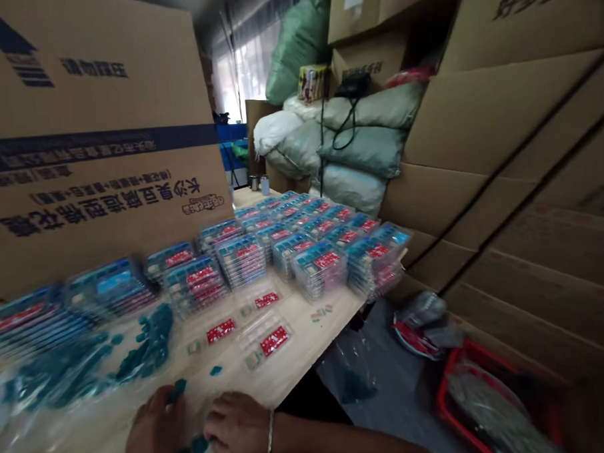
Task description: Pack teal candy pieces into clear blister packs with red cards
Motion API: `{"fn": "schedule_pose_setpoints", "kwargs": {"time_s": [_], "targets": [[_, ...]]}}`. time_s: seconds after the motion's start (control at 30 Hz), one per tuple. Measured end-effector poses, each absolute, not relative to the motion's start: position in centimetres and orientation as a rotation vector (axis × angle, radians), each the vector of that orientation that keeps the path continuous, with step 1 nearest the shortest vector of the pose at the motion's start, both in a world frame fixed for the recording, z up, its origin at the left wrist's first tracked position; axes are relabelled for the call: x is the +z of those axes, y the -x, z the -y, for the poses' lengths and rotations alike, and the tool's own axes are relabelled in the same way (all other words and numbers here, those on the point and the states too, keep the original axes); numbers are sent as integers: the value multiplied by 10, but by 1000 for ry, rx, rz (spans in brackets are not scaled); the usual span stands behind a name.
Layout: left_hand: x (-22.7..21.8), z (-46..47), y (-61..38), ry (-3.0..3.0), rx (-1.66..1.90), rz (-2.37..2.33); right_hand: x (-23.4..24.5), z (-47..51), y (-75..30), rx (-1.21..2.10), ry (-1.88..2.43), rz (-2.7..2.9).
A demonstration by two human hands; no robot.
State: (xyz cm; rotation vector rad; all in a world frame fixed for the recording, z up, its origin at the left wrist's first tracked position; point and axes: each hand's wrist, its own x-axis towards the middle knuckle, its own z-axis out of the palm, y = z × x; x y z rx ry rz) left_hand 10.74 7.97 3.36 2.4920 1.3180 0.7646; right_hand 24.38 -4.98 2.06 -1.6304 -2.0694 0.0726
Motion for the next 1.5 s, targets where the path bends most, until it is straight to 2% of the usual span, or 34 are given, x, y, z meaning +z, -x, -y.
{"fn": "schedule_pose_setpoints", "kwargs": {"time_s": [0.13, 0.3, 0.4, 0.53, 0.6, 0.73, 0.9, 1.1, 1.5], "targets": [[40, -72, -108, -2282, 810, -1474, 20, 51, -253, 126, 1568, 2050], [47, -29, -113, -1602, 962, -1155, 28, 57, -253, 309, 1419, 1866], [48, -3, -114, -1391, 962, -1150, 36, 55, -245, 491, 1301, 1589], [51, 10, -92, -1185, 937, -1062, 42, 43, -231, 652, 1214, 1575], [51, 8, -70, -1316, 898, -1112, 42, 34, -227, 731, 1207, 1613], [37, -14, -27, -2024, 894, -1426, 36, 0, -223, 759, 1325, 1715], [10, -26, -6, -2544, 599, -1447, 31, -55, -214, 673, 1445, 1920], [2, -21, -7, -2646, 535, -1491, 25, -90, -209, 672, 1512, 1926], [22, -10, -16, -2635, 408, -1600, 36, -50, -213, 548, 1315, 2294]]}}
